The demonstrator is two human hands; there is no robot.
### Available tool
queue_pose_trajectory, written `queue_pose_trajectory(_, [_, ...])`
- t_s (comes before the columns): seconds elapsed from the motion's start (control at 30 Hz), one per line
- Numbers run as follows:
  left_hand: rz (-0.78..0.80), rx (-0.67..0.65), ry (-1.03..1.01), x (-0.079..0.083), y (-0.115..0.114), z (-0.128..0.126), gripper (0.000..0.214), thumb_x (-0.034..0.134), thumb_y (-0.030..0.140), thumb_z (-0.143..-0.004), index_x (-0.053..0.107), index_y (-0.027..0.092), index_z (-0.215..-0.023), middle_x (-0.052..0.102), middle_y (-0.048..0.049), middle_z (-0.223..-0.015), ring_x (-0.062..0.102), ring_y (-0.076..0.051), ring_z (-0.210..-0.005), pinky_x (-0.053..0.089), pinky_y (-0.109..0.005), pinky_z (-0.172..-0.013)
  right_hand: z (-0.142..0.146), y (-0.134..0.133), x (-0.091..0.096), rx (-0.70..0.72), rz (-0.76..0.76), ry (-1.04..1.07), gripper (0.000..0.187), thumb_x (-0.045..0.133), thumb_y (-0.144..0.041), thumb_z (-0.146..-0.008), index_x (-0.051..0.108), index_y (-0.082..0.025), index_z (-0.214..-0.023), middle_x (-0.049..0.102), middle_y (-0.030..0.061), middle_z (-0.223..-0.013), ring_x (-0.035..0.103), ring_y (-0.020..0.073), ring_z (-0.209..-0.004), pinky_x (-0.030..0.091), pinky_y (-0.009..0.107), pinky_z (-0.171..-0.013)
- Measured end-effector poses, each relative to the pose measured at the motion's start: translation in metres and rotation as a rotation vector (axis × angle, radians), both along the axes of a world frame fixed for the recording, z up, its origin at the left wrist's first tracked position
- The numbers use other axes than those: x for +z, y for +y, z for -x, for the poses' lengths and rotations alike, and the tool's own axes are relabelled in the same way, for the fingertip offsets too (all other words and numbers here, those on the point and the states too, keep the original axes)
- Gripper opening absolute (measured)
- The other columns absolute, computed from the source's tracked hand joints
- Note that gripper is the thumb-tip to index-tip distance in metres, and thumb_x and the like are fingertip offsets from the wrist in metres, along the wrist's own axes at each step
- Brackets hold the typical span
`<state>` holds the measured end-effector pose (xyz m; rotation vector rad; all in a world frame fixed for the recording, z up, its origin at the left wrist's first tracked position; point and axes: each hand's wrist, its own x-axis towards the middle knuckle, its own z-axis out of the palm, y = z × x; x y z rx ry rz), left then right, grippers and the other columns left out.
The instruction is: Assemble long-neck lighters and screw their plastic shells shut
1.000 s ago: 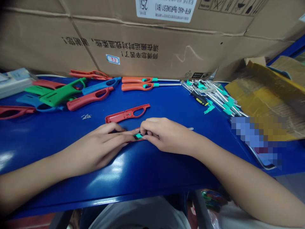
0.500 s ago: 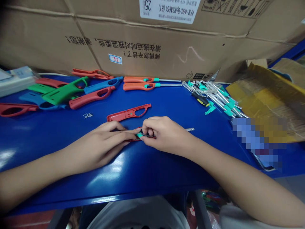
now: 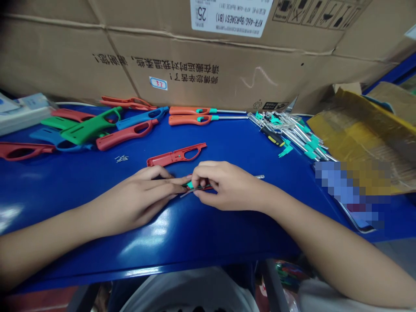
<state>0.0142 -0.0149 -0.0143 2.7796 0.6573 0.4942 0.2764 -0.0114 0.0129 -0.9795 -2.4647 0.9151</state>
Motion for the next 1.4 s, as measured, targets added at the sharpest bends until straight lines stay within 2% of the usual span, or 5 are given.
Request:
queue_pose_trajectory(0.4, [0.009, -0.004, -0.003, 0.002, 0.000, 0.002, 0.034, 0.048, 0.016, -0.104, 0.061, 0.022, -0.135, 0.071, -0.0030, -0.132, 0.056, -0.023, -0.104, 0.051, -0.037, -0.092, -0.008, 0.006, 0.003, 0.059, 0.017, 0.076, 0.012, 0.063, -0.022, -0.095, 0.073, -0.016, -0.096, 0.063, 0.0028, -0.089, 0.051, 0.0077, -0.063, 0.042, 0.022, -0.060])
queue_pose_trajectory(0.6, [0.000, -0.004, -0.005, 0.000, 0.000, 0.002, 0.037, 0.047, 0.016, -0.104, 0.059, 0.023, -0.138, 0.066, -0.0064, -0.141, 0.058, -0.021, -0.105, 0.053, -0.037, -0.093, -0.023, 0.027, -0.004, -0.400, -0.308, 0.073, 0.017, 0.059, -0.026, -0.093, 0.073, -0.019, -0.101, 0.066, 0.0015, -0.077, 0.052, 0.0125, -0.060, 0.041, 0.026, -0.058])
queue_pose_trajectory(0.83, [0.040, 0.008, -0.065, 0.001, 0.001, 0.004, 0.034, 0.048, 0.016, -0.102, 0.062, 0.025, -0.132, 0.066, -0.0052, -0.141, 0.061, -0.021, -0.116, 0.054, -0.037, -0.099, -0.105, 0.072, 0.004, -1.037, -0.417, -0.385, 0.028, 0.055, -0.019, -0.082, 0.075, -0.019, -0.102, 0.068, 0.0080, -0.080, 0.063, 0.0246, -0.074, 0.048, 0.035, -0.074])
queue_pose_trajectory(1.13, [0.028, 0.109, -0.029, 0.014, -0.002, 0.008, 0.029, 0.052, 0.020, -0.096, 0.064, 0.023, -0.123, 0.072, -0.0053, -0.119, 0.064, -0.024, -0.107, 0.053, -0.041, -0.093, -0.143, 0.097, -0.021, -1.187, -0.409, -0.450, 0.027, 0.059, -0.033, -0.083, 0.077, -0.018, -0.096, 0.064, 0.0171, -0.105, 0.058, 0.0364, -0.110, 0.046, 0.048, -0.094])
queue_pose_trajectory(1.4, [0.029, 0.143, 0.056, 0.015, -0.004, 0.011, 0.032, 0.049, 0.021, -0.099, 0.061, 0.023, -0.128, 0.070, -0.0059, -0.120, 0.063, -0.026, -0.108, 0.052, -0.042, -0.091, -0.144, 0.101, -0.016, -1.209, -0.238, -0.382, 0.026, 0.067, -0.040, -0.078, 0.076, -0.016, -0.076, 0.069, 0.0087, -0.070, 0.063, 0.0251, -0.072, 0.047, 0.035, -0.070])
